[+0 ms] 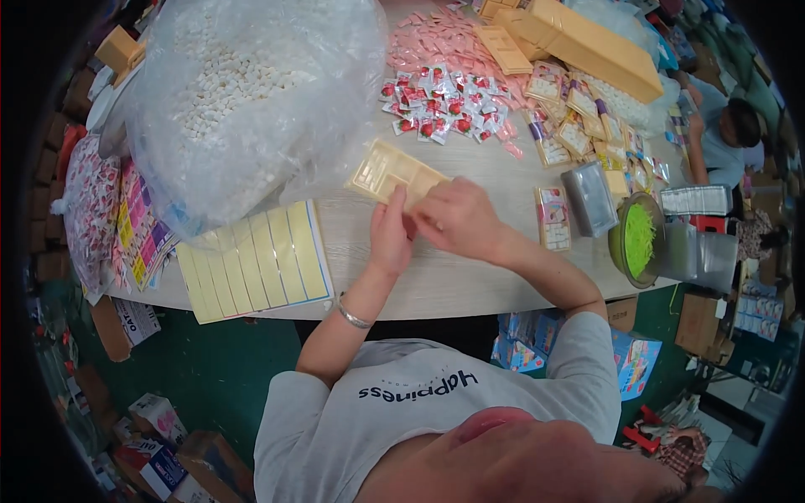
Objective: Sorting small white items into multi-compartment trays and sealing them into labeled plastic bags.
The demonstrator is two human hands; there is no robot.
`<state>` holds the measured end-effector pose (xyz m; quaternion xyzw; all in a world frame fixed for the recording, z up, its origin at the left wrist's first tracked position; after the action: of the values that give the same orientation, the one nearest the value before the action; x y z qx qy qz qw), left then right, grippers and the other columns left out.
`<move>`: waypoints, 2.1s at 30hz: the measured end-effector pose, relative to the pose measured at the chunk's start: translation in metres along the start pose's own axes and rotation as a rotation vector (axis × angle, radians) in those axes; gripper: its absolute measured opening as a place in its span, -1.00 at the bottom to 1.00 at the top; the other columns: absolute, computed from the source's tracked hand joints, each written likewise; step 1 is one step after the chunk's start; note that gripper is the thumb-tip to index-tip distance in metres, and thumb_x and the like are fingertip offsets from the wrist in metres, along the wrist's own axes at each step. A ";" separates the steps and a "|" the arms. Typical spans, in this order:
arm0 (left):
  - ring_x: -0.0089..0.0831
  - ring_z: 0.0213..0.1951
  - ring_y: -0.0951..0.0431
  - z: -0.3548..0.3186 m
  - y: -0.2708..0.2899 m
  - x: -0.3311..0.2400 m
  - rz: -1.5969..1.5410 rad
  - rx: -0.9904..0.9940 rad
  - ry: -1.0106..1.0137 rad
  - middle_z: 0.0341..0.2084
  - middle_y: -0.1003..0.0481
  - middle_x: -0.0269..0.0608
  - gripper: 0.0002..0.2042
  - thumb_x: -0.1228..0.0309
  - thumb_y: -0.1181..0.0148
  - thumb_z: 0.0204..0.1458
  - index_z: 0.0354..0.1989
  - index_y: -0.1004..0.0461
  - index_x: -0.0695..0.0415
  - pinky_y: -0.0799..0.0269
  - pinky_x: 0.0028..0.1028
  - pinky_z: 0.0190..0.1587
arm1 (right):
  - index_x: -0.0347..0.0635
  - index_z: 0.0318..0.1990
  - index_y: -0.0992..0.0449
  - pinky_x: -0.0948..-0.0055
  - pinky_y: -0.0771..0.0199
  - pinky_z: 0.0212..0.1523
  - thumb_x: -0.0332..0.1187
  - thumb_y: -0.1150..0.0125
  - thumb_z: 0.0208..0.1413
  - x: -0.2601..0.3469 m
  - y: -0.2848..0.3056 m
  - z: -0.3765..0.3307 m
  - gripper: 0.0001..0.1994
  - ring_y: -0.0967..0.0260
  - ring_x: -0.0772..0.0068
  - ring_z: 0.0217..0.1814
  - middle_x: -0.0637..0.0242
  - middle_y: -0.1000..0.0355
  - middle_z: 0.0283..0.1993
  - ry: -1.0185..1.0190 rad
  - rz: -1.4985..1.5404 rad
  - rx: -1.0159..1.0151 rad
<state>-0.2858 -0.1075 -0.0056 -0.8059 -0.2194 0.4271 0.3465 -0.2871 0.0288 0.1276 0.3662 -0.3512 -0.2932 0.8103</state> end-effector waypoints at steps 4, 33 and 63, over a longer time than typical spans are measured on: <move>-0.53 -0.17 -0.63 -0.001 -0.013 -0.011 0.096 -0.074 -0.052 -0.11 -0.61 -0.29 -0.74 0.38 -0.08 0.33 0.09 -0.48 0.25 -0.56 -0.51 -0.11 | -0.07 -0.28 -0.67 0.21 -0.52 -0.29 -0.25 -0.34 0.15 -0.087 0.002 0.018 -0.87 -0.54 0.14 -0.33 0.23 -0.60 -0.32 -0.364 0.119 -0.071; -0.28 0.22 -0.38 -0.028 -0.049 0.004 0.254 0.327 -0.331 0.18 -0.33 -0.10 -0.38 0.13 0.02 0.39 0.50 0.06 0.08 -0.36 -0.22 0.24 | -0.30 -0.32 -0.58 0.65 -0.30 -0.38 -0.50 -0.31 0.20 0.037 -0.011 -0.074 -0.93 -0.33 0.67 -0.40 0.43 -0.43 -0.45 -0.644 0.872 -0.178; -0.47 -0.33 -0.32 -0.073 -0.011 -0.023 -0.126 0.315 0.011 -0.19 -0.33 -0.23 -0.32 -0.05 0.03 0.28 0.44 -0.06 0.10 -0.31 -0.51 -0.30 | -0.30 -0.26 -0.63 0.55 -0.41 -0.43 -0.46 -0.38 0.13 0.031 -0.029 -0.061 -0.90 -0.43 0.56 -0.50 0.28 -0.51 -0.47 -0.599 -0.041 -0.128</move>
<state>-0.2373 -0.1428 0.0441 -0.7287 -0.1981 0.4289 0.4958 -0.2269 0.0135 0.0859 0.2185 -0.5477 -0.4261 0.6861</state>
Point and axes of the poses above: each hand's wrist, its own z-axis towards the middle knuckle, its own y-axis out of the back of the hand, x = y × z, the point moved 5 cm from there along z, towards the middle knuckle
